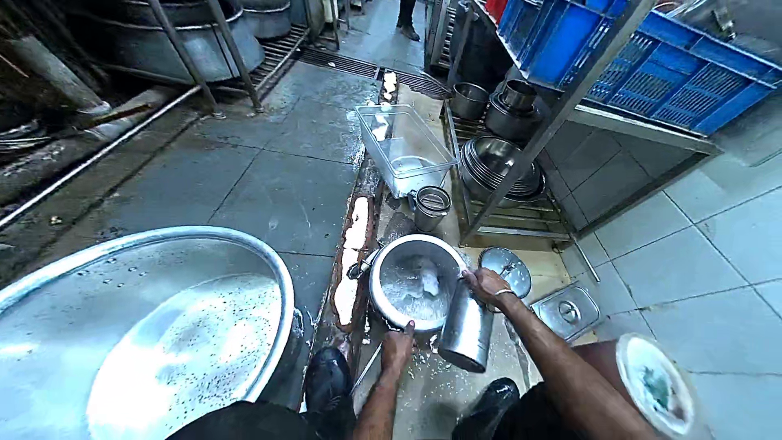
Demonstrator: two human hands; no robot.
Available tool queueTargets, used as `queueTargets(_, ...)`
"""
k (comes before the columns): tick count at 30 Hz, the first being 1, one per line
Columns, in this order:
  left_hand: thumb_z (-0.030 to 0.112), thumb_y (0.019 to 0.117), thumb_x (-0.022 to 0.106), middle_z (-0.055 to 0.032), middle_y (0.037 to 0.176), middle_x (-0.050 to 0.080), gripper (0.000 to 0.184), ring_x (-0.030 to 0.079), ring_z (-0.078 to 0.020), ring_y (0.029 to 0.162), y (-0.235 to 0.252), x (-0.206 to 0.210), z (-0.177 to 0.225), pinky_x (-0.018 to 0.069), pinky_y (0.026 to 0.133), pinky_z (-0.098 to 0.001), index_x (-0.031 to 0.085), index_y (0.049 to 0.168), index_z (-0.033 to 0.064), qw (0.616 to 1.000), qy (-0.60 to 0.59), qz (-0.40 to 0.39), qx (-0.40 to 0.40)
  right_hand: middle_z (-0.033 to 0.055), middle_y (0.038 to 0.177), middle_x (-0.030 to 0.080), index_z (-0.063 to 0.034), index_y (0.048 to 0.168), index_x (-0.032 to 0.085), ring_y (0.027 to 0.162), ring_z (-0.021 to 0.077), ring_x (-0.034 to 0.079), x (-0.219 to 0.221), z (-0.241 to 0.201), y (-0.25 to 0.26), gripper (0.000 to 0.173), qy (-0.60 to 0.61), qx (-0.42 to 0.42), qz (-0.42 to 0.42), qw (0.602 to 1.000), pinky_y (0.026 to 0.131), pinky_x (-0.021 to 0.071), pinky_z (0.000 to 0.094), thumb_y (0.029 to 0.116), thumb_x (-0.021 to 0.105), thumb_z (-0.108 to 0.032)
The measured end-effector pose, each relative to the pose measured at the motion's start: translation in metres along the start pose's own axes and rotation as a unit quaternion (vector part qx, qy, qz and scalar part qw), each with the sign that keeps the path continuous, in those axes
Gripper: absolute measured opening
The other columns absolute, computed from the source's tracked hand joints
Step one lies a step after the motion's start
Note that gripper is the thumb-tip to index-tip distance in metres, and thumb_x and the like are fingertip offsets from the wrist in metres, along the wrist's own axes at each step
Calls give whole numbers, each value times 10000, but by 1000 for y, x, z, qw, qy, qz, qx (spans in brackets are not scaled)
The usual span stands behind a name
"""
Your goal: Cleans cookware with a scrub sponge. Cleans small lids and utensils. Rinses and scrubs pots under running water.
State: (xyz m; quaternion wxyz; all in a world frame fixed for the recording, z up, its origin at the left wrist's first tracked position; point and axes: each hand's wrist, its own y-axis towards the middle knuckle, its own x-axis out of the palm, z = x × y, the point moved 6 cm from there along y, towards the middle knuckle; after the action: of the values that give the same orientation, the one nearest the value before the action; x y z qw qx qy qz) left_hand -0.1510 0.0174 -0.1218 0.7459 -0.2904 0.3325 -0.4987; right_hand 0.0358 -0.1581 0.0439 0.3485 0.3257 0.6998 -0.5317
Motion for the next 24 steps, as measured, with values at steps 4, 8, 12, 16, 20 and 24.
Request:
queueTargets(4, 411, 1098, 453, -142, 895, 717, 499, 707, -231, 753, -11, 18, -1, 590, 713, -416, 672, 1101, -38, 1000, -18, -13, -12, 197, 1012, 708, -36, 1026, 710, 1010, 354, 686, 11, 31, -55, 594, 15, -6, -41, 999, 913, 512, 582, 1080, 395, -535)
queueTargets(8, 311, 1080, 488, -143, 1035, 742, 392, 734, -233, 915, -30, 39, 25, 592, 859, -424, 691, 1135, -19, 980, 149, -98, 83, 192, 947, 713, -47, 1000, 722, 953, 371, 697, -23, 56, -104, 549, 54, 3, 69, 996, 865, 524, 610, 1084, 430, -505)
queueTargets(12, 281, 1043, 499, -174, 1273, 677, 353, 632, -322, 1231, -58, 42, 71, 485, 1060, -519, 698, 1204, 39, 924, 307, -20, 228, 219, 836, 713, -10, 944, 743, 818, 413, 706, -88, 105, -174, 502, 102, 11, 309, 945, 762, 535, 658, 1082, 500, -427)
queueTargets(16, 455, 976, 576, -99, 1498, 552, 578, 502, -274, 1398, -47, 59, 67, 349, 1170, -528, 567, 1458, 136, 852, 446, -9, 274, 212, 684, 615, 52, 820, 663, 635, 374, 615, -125, 187, -271, 556, 109, 61, 480, 868, 621, 482, 612, 1063, 532, -431)
queueTargets(20, 445, 992, 546, -70, 1481, 578, 575, 473, -246, 1431, -40, 75, 56, 119, 1246, -608, 531, 1491, 161, 813, 512, -29, 275, 271, 719, 606, 62, 836, 626, 691, 456, 620, -99, 278, -360, 619, 48, 241, 423, 872, 641, 471, 664, 1014, 574, -529)
queueTargets(24, 413, 987, 557, -73, 1377, 655, 488, 576, -251, 1318, -28, 74, 62, 291, 1193, -540, 619, 1392, 148, 802, 525, -29, 282, 302, 1201, 689, 11, 1199, 701, 1156, 482, 657, -6, 365, -421, 742, 25, 431, 185, 883, 965, 491, 686, 968, 525, -671)
